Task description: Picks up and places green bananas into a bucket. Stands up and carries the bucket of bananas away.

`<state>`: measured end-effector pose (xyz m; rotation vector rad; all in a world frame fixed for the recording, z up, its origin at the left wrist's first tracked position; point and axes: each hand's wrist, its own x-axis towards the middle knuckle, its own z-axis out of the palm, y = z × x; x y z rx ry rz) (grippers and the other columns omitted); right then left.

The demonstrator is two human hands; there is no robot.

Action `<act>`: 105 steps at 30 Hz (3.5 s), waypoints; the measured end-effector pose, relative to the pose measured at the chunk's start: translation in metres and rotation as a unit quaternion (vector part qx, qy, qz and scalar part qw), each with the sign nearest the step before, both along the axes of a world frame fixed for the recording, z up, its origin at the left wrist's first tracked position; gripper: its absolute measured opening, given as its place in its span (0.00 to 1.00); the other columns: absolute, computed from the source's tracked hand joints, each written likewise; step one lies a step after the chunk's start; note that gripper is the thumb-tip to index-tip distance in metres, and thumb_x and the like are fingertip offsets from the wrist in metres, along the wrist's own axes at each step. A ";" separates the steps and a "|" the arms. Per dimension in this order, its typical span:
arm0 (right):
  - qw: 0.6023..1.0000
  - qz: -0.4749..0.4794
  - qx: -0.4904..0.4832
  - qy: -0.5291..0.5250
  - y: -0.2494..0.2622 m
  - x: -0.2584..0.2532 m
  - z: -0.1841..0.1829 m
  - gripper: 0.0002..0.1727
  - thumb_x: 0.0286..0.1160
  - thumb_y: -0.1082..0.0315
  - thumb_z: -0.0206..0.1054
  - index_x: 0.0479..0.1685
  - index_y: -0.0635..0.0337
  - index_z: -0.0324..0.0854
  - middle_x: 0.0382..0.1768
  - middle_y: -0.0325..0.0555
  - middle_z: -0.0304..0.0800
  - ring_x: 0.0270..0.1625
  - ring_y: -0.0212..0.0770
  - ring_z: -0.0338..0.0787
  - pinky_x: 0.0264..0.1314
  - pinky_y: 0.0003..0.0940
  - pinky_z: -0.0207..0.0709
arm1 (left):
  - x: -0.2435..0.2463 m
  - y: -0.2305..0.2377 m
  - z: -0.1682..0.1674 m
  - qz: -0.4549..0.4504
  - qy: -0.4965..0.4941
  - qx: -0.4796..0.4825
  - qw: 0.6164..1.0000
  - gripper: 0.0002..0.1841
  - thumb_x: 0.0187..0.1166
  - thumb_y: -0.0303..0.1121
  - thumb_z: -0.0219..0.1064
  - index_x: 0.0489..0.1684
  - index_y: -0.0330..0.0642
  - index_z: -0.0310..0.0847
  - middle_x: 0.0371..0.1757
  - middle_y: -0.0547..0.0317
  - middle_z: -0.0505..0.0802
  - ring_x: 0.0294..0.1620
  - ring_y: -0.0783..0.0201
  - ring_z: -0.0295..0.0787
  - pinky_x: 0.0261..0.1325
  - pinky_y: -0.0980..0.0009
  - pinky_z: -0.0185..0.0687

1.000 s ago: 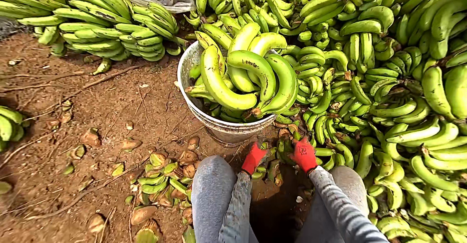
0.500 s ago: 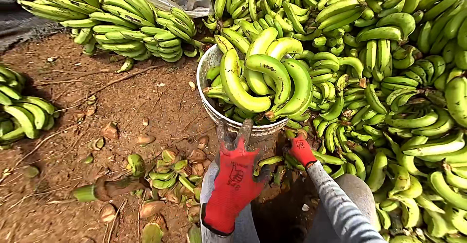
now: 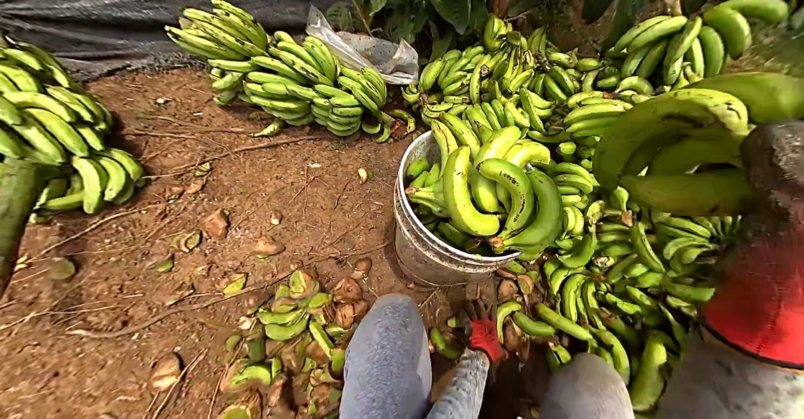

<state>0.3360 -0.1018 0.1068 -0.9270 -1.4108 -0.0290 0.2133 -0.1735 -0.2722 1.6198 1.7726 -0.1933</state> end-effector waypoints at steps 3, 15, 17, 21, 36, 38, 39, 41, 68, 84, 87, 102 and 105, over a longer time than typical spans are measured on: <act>0.979 0.151 0.132 0.029 0.020 -0.072 0.026 0.10 0.77 0.71 0.70 0.52 0.66 0.83 0.47 0.42 0.88 0.52 0.32 0.88 0.53 0.27 0.83 | -0.008 -0.007 -0.038 -0.015 0.036 0.002 0.999 0.45 0.71 0.39 0.73 0.92 0.42 0.56 0.91 0.30 0.59 0.89 0.27 0.52 0.86 0.32 0.52; 0.755 0.500 -0.327 -0.270 0.097 -0.174 0.010 0.16 0.55 0.77 0.83 0.41 0.57 0.85 0.42 0.37 0.89 0.42 0.26 0.86 0.45 0.22 0.81 | -0.074 -0.015 0.099 -0.287 -0.055 0.132 0.947 0.44 0.58 0.36 0.84 0.83 0.44 0.71 0.77 0.31 0.79 0.76 0.30 0.73 0.76 0.32 0.63; 0.765 0.497 -0.340 -0.228 0.100 -0.173 0.008 0.16 0.56 0.80 0.82 0.41 0.57 0.85 0.41 0.38 0.88 0.40 0.26 0.86 0.42 0.22 0.82 | -0.101 -0.037 0.152 -0.294 -0.086 0.220 0.926 0.39 0.58 0.32 0.85 0.77 0.43 0.78 0.74 0.30 0.81 0.76 0.27 0.72 0.76 0.30 0.64; 0.757 0.535 -0.324 -0.189 0.116 -0.164 0.004 0.16 0.51 0.82 0.81 0.36 0.56 0.84 0.34 0.35 0.88 0.35 0.26 0.86 0.38 0.21 0.81 | -0.198 -0.086 0.200 -0.001 0.057 0.576 0.816 0.28 0.62 0.52 0.75 0.57 0.43 0.89 0.56 0.38 0.93 0.58 0.33 0.89 0.58 0.35 0.79; 0.780 0.421 -0.366 -0.285 0.119 -0.179 0.020 0.36 0.57 0.67 0.87 0.72 0.53 0.80 0.66 0.45 0.87 0.61 0.35 0.88 0.64 0.35 0.83 | -0.253 0.019 0.293 0.180 -0.229 0.532 0.795 0.60 0.47 0.45 0.91 0.91 0.59 0.57 0.78 0.52 0.81 0.69 0.53 0.84 0.67 0.46 0.82; 0.827 0.393 -0.334 -0.225 0.109 -0.156 0.018 0.39 0.50 0.75 0.87 0.72 0.48 0.82 0.67 0.42 0.87 0.59 0.34 0.89 0.60 0.33 0.86 | -0.233 0.040 0.303 0.111 -0.201 0.547 0.805 0.47 0.48 0.42 0.91 0.77 0.53 0.75 0.64 0.52 0.90 0.58 0.52 0.90 0.58 0.44 0.86; 0.857 0.353 -0.308 -0.216 0.101 -0.145 0.017 0.41 0.48 0.74 0.87 0.73 0.44 0.82 0.70 0.41 0.86 0.64 0.36 0.87 0.63 0.36 0.85 | -0.226 0.044 0.309 0.073 -0.159 0.560 0.810 0.42 0.53 0.42 0.89 0.75 0.50 0.77 0.64 0.50 0.90 0.60 0.50 0.90 0.60 0.42 0.85; 0.901 0.268 -0.270 -0.210 0.076 -0.127 0.011 0.44 0.50 0.73 0.83 0.77 0.38 0.79 0.74 0.52 0.77 0.70 0.50 0.79 0.65 0.51 0.78 | -0.218 0.050 0.312 0.020 -0.093 0.593 0.800 0.37 0.59 0.42 0.86 0.73 0.46 0.79 0.68 0.45 0.87 0.62 0.44 0.88 0.59 0.39 0.84; 0.922 0.010 -0.382 0.068 0.016 -0.059 -0.129 0.39 0.61 0.47 0.81 0.76 0.46 0.76 0.66 0.53 0.85 0.65 0.54 0.85 0.62 0.64 0.78 | -0.174 0.034 0.307 -0.032 -0.445 0.638 0.628 0.31 0.61 0.38 0.82 0.68 0.56 0.77 0.67 0.69 0.85 0.58 0.73 0.85 0.60 0.73 0.86; 0.934 0.044 -0.145 -0.324 0.015 -0.110 -0.100 0.36 0.63 0.43 0.79 0.76 0.38 0.81 0.73 0.49 0.81 0.84 0.59 0.68 0.86 0.63 0.57 | -0.225 0.087 0.315 0.000 -0.168 0.602 0.780 0.26 0.90 0.47 0.47 0.83 0.47 0.70 0.82 0.53 0.77 0.85 0.58 0.69 0.88 0.53 0.60; 0.955 0.110 -0.089 -0.261 0.027 -0.108 -0.100 0.44 0.58 0.34 0.76 0.81 0.37 0.78 0.81 0.50 0.75 0.88 0.57 0.65 0.91 0.62 0.52 | -0.221 0.174 0.361 -0.060 -0.001 0.539 0.840 0.33 0.83 0.65 0.51 0.86 0.66 0.65 0.90 0.51 0.67 0.91 0.43 0.55 0.86 0.33 0.50; 0.641 -0.174 -0.698 -0.267 -0.051 0.148 -0.356 0.45 0.56 0.62 0.83 0.79 0.69 0.71 0.77 0.82 0.68 0.79 0.82 0.68 0.76 0.76 0.64 | -0.192 0.182 0.356 0.062 0.164 0.350 0.920 0.35 0.88 0.62 0.49 0.62 0.35 0.84 0.60 0.24 0.87 0.67 0.25 0.81 0.64 0.22 0.66; 0.630 -0.123 -0.710 -0.291 -0.045 0.126 -0.356 0.27 0.83 0.71 0.61 0.82 0.67 0.70 0.76 0.82 0.70 0.77 0.82 0.71 0.73 0.76 0.67 | -0.187 0.187 0.353 0.074 0.202 0.348 0.912 0.31 0.91 0.53 0.50 0.63 0.28 0.81 0.62 0.21 0.86 0.69 0.24 0.80 0.65 0.22 0.66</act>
